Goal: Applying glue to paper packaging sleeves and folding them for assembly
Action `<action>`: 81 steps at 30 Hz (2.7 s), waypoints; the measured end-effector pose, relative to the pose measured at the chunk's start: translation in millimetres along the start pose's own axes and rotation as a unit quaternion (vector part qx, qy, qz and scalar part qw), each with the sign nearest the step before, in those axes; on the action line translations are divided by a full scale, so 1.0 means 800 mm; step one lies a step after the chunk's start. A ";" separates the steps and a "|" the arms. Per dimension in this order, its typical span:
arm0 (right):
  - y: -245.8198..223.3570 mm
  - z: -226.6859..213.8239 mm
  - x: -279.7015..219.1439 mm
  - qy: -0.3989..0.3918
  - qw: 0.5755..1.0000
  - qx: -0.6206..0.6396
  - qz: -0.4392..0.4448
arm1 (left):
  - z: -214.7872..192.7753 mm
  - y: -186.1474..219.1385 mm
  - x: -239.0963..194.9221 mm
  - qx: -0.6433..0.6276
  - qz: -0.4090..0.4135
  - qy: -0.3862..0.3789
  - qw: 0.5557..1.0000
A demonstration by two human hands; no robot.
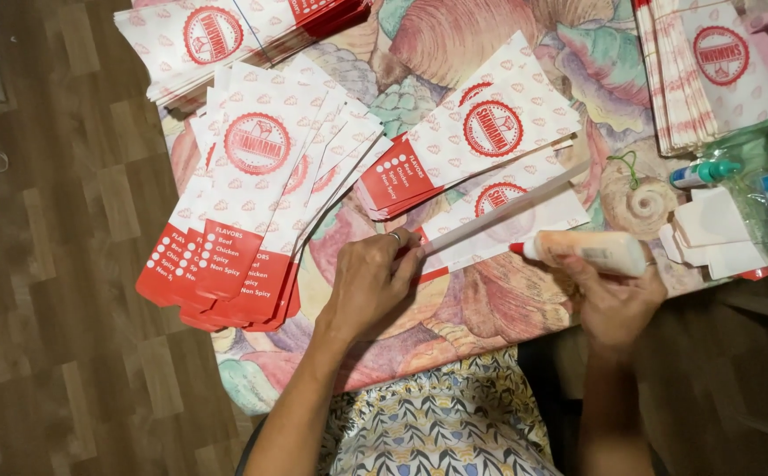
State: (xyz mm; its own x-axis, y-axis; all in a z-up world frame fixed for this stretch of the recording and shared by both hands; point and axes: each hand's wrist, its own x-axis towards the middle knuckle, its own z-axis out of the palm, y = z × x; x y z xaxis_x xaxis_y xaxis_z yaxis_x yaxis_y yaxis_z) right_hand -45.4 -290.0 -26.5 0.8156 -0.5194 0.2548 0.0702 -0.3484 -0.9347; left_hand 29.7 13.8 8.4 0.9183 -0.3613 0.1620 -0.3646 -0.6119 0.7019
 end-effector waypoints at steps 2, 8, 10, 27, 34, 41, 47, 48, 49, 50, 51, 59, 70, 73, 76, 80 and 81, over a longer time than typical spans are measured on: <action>0.016 -0.008 0.009 0.044 0.999 -0.003 0.007 | -0.001 0.001 0.000 -0.002 0.001 0.001 1.000; -0.006 -0.019 0.042 0.081 0.983 0.165 0.020 | -0.003 0.001 0.000 -0.020 0.008 0.011 1.000; -0.007 -0.023 0.048 0.081 0.983 0.163 0.018 | -0.004 0.001 0.001 -0.021 0.008 0.010 1.000; 0.028 -0.021 0.052 0.092 0.988 0.115 0.045 | -0.015 0.000 0.008 -0.078 -0.054 -0.012 0.995; -0.026 0.056 -0.021 -0.038 0.983 0.148 0.098 | -0.020 -0.009 0.022 -0.080 -0.122 -0.045 0.988; 0.008 0.085 -0.053 -0.147 0.981 0.126 -0.015 | -0.020 -0.011 0.026 -0.131 -0.158 -0.030 0.978; -0.007 0.119 -0.066 -0.201 0.963 0.178 0.004 | -0.020 -0.012 0.027 -0.134 -0.163 -0.021 0.977; -0.010 0.123 -0.067 -0.213 0.956 0.199 0.020 | -0.020 -0.011 0.028 -0.136 -0.162 -0.025 0.977; -0.012 0.123 -0.068 -0.213 0.956 0.199 0.019 | -0.018 -0.012 0.026 -0.136 -0.162 -0.024 0.977; -0.014 0.123 -0.069 -0.194 0.954 0.221 0.051 | -0.017 -0.013 0.025 -0.130 -0.155 -0.024 0.979; -0.016 0.124 -0.070 -0.175 0.951 0.243 0.082 | -0.015 -0.014 0.023 -0.123 -0.147 -0.024 0.981; 0.009 -0.011 0.036 0.061 0.952 0.254 0.159 | 0.034 -0.011 -0.024 -0.008 0.060 0.045 0.997; 0.046 -0.118 0.046 -0.041 0.866 -0.465 -0.181 | 0.021 -0.016 -0.046 0.048 0.124 0.015 0.991; -0.001 -0.076 0.038 0.043 0.844 -0.425 -0.326 | -0.002 0.001 -0.055 0.075 0.155 0.056 0.983; -0.034 -0.036 0.035 -0.105 0.882 -0.276 -0.367 | 0.000 0.007 -0.067 0.091 0.124 0.081 0.985; -0.034 -0.004 0.050 -0.315 0.824 -0.185 -0.433 | 0.015 -0.003 -0.073 0.116 0.126 0.102 0.980; -0.032 0.002 0.053 -0.358 0.814 -0.177 -0.421 | 0.017 -0.004 -0.073 0.122 0.126 0.108 0.979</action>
State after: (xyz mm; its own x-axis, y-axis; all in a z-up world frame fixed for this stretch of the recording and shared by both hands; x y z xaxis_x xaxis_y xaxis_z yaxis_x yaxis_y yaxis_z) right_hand -12.0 -301.9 8.2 0.6980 0.5648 0.4403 0.7118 -0.6141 -0.3408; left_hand -24.7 27.2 -12.8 0.7966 -0.3810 0.4693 -0.5847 -0.6825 0.4385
